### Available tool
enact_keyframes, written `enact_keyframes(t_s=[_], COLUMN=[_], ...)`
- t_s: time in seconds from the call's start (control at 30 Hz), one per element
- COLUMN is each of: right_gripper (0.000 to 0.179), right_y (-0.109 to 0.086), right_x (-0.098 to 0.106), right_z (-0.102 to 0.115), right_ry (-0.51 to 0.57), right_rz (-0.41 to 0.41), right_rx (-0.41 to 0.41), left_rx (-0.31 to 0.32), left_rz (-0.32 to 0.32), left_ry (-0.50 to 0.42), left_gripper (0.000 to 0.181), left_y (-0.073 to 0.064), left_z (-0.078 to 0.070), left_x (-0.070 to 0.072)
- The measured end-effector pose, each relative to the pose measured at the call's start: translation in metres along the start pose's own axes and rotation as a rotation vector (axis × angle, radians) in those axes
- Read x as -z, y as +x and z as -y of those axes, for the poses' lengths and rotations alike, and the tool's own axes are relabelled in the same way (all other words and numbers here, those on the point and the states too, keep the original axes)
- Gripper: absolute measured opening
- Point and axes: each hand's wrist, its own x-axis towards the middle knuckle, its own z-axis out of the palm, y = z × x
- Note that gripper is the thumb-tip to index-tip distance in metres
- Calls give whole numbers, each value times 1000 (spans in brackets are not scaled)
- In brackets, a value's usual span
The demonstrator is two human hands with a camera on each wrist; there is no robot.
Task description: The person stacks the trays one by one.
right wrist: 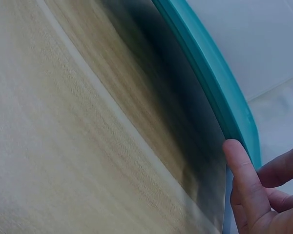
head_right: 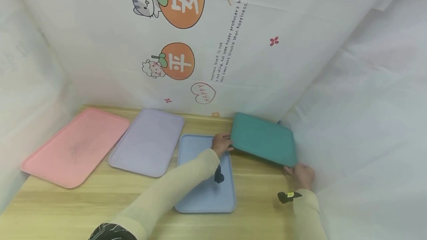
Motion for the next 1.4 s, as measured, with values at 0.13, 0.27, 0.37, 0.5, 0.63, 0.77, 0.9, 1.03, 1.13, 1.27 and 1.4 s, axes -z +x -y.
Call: enact_keyframes(t_s=[0.13,0.27,0.37,0.5,0.63,0.77,0.9,1.03,1.13,1.27,1.4], right_gripper=[23,18,17,22,44,57,58,60,60,58,58], right_y=[0,-1,-3,-3,-1,3,9,13,16,19,22], right_x=[-6,-11,-15,-17,-19,-21,-17,-10,-6,-5,-5], right_z=[0,1,2,1,0,3,9,15,19,20,18], right_ry=[31,93,140,163,119,28,-77,-211,-306,-419,-497], right_rz=[19,23,23,43,77,87,94,102,113,128,127], right_rx=[-18,-26,-33,-55,-47,-19,-21,10,42,58,56], left_rx=[33,63,79,90,88,78,81,81,78,76,61], left_rz=[6,14,16,11,-6,-17,-21,0,10,18,30], left_ry=[-19,-53,-67,-47,-40,-52,-70,-82,-88,-79,-51], left_gripper=[49,49,51,52,52,51,50,51,51,51,49], left_y=[1,2,4,8,9,7,4,2,1,-2,-10], left_z=[1,1,2,4,1,-4,-8,-10,-10,-9,-12], left_x=[5,11,16,22,26,31,33,34,37,41,47])
